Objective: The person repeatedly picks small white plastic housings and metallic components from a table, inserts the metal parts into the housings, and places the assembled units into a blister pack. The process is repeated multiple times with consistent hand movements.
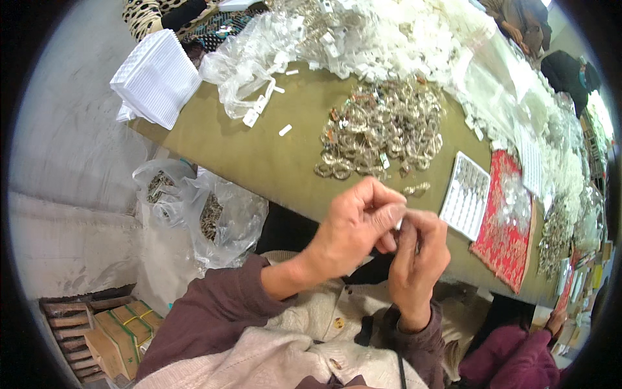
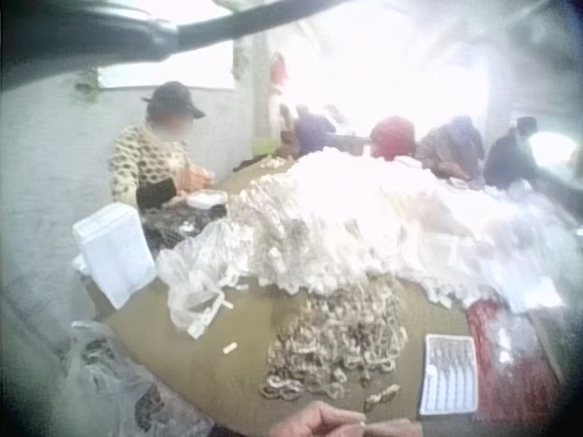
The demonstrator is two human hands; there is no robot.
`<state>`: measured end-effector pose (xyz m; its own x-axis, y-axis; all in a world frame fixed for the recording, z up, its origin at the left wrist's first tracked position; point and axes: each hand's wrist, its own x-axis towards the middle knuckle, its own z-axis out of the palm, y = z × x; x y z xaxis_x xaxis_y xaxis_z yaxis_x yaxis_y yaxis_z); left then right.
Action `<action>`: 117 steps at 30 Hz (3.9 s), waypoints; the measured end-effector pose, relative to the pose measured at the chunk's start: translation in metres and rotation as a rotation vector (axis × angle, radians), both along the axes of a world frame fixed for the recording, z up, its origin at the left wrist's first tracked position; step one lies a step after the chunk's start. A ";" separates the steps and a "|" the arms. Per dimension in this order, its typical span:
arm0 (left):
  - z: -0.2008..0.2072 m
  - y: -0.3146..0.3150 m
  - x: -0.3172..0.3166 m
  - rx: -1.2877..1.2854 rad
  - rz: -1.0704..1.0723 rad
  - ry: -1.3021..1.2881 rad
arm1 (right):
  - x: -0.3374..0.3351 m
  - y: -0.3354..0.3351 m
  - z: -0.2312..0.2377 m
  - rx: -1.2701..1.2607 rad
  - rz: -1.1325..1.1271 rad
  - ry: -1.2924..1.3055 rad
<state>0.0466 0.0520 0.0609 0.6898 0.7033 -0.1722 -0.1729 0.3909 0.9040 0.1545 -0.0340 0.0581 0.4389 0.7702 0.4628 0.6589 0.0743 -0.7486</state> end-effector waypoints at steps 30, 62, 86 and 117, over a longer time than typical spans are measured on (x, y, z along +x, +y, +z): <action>0.013 0.152 -0.074 0.993 0.243 0.591 | 0.080 0.057 0.041 -0.475 0.158 -0.400; 0.020 0.252 0.148 1.805 -0.387 0.792 | 0.108 0.055 0.014 -0.156 0.262 0.861; -0.029 0.035 -0.010 1.797 -0.087 0.336 | 0.059 0.009 0.013 -0.008 0.179 0.815; -0.020 0.017 0.015 0.101 -0.010 -0.161 | 0.017 0.006 -0.003 0.036 0.014 1.159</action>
<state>0.0619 0.0691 0.0412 0.7094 0.7047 0.0126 -0.3155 0.3014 0.8998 0.1711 -0.0283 0.0553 0.6058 0.7728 -0.1893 -0.4215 0.1099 -0.9001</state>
